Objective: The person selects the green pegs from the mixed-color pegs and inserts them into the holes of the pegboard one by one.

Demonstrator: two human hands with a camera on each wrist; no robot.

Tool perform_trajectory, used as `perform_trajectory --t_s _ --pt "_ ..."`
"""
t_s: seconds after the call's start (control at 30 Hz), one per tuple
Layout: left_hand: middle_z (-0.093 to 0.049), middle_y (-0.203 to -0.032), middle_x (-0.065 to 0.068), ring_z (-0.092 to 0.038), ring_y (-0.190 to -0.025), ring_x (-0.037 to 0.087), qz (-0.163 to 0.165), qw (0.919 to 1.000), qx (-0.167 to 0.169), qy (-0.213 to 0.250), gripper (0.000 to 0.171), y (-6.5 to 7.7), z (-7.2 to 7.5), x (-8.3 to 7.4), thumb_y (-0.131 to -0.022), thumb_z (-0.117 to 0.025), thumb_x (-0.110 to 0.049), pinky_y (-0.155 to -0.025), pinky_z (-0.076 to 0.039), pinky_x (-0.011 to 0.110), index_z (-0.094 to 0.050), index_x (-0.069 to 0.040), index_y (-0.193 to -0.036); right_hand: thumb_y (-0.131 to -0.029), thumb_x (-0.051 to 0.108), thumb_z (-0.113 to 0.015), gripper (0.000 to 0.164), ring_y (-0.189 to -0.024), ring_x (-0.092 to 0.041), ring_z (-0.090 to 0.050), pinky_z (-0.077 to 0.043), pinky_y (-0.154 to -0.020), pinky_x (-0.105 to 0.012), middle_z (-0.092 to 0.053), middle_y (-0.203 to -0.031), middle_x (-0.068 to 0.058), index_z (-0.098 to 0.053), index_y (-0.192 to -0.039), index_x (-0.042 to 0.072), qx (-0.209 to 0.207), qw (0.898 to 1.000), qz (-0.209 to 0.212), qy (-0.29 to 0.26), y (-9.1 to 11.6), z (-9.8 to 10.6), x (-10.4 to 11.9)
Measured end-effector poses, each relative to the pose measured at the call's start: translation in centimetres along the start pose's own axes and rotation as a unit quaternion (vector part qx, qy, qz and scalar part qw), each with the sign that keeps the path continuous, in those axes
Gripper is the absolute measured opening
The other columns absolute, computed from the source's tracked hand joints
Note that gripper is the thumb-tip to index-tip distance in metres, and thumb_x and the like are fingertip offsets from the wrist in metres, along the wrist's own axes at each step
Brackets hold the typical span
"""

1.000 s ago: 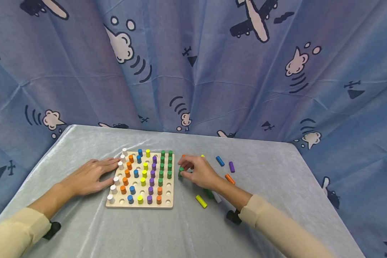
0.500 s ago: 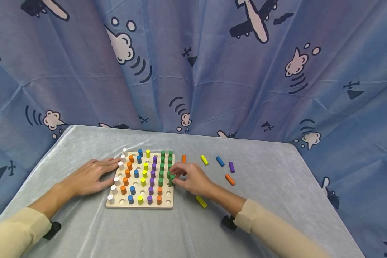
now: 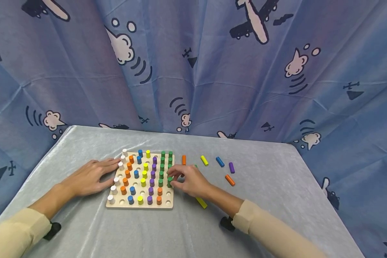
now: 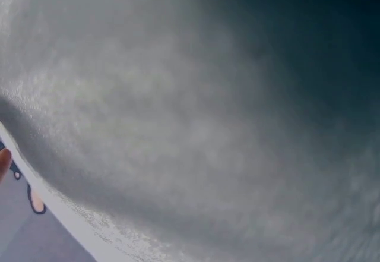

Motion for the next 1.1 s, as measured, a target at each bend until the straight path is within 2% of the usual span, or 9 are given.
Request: perform_trajectory --t_s 0.57,0.87,1.1 --pt "-0.050 -0.148 0.016 -0.051 -0.131 0.036 -0.002 1.0000 -0.005 -0.003 0.055 0.0 -0.1 0.0 -0.092 -0.065 -0.027 -0.093 -0.045 0.056 -0.056 0.003 -0.138 -0.087 0.005 -0.076 0.032 -0.086 -0.005 -0.063 -0.056 -0.080 -0.032 -0.072 -0.106 0.000 -0.068 -0.117 0.006 0.008 1.000 -0.001 0.029 0.0 -0.2 0.1" --pt "-0.049 -0.148 0.015 -0.051 -0.132 0.036 -0.002 1.0000 -0.004 -0.001 0.056 0.0 -0.2 0.0 -0.093 -0.065 -0.027 -0.094 -0.044 0.057 -0.055 0.003 -0.139 -0.086 0.004 -0.076 0.032 -0.087 -0.009 -0.065 -0.055 -0.080 -0.029 -0.073 -0.105 -0.001 -0.068 -0.117 0.006 0.011 0.999 0.002 0.033 0.0 -0.3 0.2" --pt "-0.049 -0.148 0.015 -0.050 -0.132 0.037 -0.003 1.0000 -0.003 0.002 0.055 0.1 -0.1 0.0 -0.093 -0.064 -0.027 -0.094 -0.044 0.057 -0.056 0.003 -0.138 -0.090 0.005 -0.072 0.027 -0.087 -0.008 -0.063 -0.055 -0.082 -0.035 -0.072 -0.105 -0.003 -0.068 -0.117 0.006 0.001 1.000 -0.012 0.027 0.3 1.0 -0.7"
Point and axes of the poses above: each hand's wrist, its own y-axis away from the middle knuckle, its own z-axis out of the back of the hand, x = y × z, the point moved 5 cm from there along -y, towards the middle knuckle
